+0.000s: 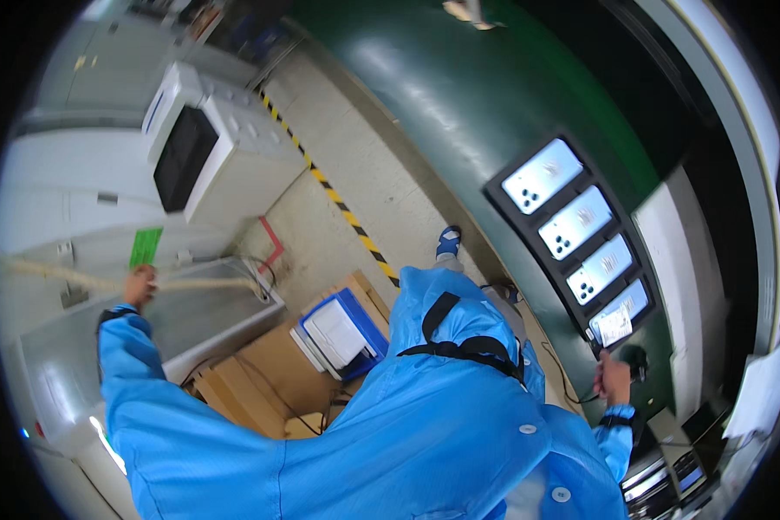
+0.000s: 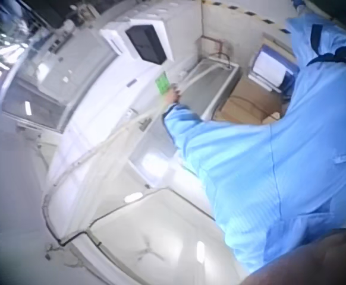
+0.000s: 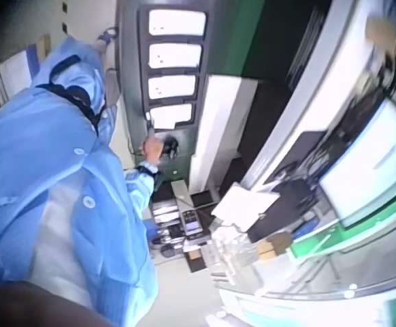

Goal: Scanning multiple smartphones and printing corresponding identification labels at a production or sorting facility.

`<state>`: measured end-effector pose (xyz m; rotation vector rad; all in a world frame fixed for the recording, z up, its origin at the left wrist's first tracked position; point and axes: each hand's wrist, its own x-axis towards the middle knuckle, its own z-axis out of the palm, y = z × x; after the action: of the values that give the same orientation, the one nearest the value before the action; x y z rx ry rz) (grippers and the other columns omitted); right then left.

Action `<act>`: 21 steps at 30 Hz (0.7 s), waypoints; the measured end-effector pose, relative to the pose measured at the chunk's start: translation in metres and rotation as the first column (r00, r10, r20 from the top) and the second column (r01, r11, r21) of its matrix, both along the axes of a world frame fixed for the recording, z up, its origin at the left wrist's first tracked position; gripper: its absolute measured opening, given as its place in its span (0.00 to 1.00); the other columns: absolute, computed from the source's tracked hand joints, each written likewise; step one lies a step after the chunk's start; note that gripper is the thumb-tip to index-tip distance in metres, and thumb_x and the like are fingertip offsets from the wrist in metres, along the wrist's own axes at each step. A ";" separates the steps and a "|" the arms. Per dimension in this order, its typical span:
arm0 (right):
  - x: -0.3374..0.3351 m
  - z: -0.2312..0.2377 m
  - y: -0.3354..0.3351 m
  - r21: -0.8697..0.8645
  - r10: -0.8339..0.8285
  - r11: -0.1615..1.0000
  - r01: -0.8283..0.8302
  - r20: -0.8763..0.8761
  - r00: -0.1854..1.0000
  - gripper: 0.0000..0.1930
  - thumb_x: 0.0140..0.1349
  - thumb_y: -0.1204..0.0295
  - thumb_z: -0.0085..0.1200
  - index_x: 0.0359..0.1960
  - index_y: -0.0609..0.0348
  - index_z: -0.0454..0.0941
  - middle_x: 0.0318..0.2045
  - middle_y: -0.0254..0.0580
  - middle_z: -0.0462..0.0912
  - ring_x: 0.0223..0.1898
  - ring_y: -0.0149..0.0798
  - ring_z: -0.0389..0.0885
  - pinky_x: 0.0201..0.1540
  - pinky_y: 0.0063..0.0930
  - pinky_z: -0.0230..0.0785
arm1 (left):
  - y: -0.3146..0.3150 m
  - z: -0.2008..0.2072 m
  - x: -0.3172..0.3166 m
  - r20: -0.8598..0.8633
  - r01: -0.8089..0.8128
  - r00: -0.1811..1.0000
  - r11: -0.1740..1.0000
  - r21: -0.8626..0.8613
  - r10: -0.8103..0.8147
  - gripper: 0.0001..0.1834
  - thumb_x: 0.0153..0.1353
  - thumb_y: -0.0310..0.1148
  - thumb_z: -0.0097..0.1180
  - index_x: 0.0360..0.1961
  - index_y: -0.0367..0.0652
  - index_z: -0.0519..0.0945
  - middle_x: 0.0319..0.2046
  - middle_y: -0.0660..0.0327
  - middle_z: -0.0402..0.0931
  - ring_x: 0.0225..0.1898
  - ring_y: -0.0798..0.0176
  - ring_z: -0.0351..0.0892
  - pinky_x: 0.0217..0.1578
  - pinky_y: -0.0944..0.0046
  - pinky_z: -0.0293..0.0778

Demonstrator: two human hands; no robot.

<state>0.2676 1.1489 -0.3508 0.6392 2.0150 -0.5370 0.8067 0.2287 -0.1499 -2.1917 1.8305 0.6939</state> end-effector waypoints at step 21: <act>0.253 0.111 -0.095 -0.319 -0.240 0.899 0.301 0.219 0.946 0.17 0.66 0.61 0.53 0.49 0.60 0.77 0.50 0.43 0.80 0.46 0.39 0.80 0.49 0.35 0.74 | 0.373 -0.191 -0.231 -0.614 0.517 0.789 0.520 0.680 0.018 0.16 0.71 0.39 0.47 0.50 0.40 0.77 0.43 0.57 0.79 0.49 0.60 0.75 0.53 0.59 0.69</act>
<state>0.5203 1.0535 -0.2396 0.7237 1.6194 -0.9491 0.5759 0.6016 -0.3409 -1.0745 1.4491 1.8164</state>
